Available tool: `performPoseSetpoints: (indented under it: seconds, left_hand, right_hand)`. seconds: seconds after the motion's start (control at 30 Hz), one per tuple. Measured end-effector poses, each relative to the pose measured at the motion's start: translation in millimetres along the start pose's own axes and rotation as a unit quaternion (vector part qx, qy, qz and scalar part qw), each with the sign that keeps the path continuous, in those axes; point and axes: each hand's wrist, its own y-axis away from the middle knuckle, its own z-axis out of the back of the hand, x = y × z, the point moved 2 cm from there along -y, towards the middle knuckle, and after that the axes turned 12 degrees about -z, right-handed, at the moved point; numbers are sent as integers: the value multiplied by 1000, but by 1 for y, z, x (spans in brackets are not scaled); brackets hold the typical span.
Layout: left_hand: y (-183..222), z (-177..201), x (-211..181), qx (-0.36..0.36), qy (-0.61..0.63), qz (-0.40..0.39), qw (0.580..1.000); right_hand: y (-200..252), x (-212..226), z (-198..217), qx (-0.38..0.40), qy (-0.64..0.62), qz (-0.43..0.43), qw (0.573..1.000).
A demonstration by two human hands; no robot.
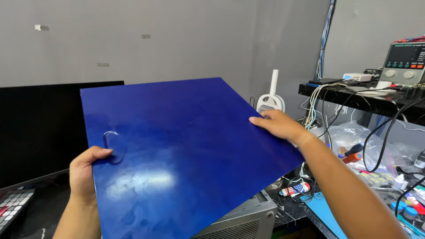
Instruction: The person organizes internal cables by hand, retrieves a side panel from under the workspace, and slides it onto the computer chassis.
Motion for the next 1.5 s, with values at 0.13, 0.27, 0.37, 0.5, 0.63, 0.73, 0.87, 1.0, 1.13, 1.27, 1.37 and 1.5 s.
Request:
performPoseSetpoints:
  seconds: [0.13, 0.27, 0.37, 0.5, 0.63, 0.73, 0.87, 1.0, 1.13, 1.27, 1.37, 1.5]
  left_hand:
    - [4, 7, 18, -78, -24, -69, 994]
    - [6, -11, 59, -45, 99, -119, 987]
    - [17, -43, 76, 7, 129, -210, 969]
    - [25, -71, 108, 10, 169, -232, 958]
    - [40, -97, 95, -18, 165, -167, 972]
    - [45, -104, 95, -21, 171, -114, 978]
    - [49, -103, 102, 0, 117, -124, 985]
    - [69, -100, 83, 82, -66, -91, 990]
    - [41, -45, 62, 525, 92, -37, 845]
    - [-16, 13, 21, 228, 206, -188, 933]
    - [-16, -6, -55, 51, 158, -192, 967]
    - [-44, -11, -142, -170, -316, -470, 806]
  right_hand:
    - [10, -25, 23, -151, 51, 33, 987]
    - [51, -61, -23, -278, -452, 74, 844]
    - [88, -33, -75, -71, -601, -27, 796]
    - [78, -12, -128, 91, -697, -157, 693]
    - [39, -4, -117, 64, -665, -75, 741]
    - [-11, -9, -116, 84, -580, -95, 805]
    - [-38, 10, -119, 141, -594, -122, 783]
    - [-50, 26, -105, 12, -541, -121, 832]
    - [-77, 32, -60, 54, -520, -85, 848]
    - [-63, 53, -8, 31, -407, -66, 910]
    - [-40, 69, 18, -9, -318, -57, 946]
    - [-14, 82, 43, -42, -187, -28, 981]
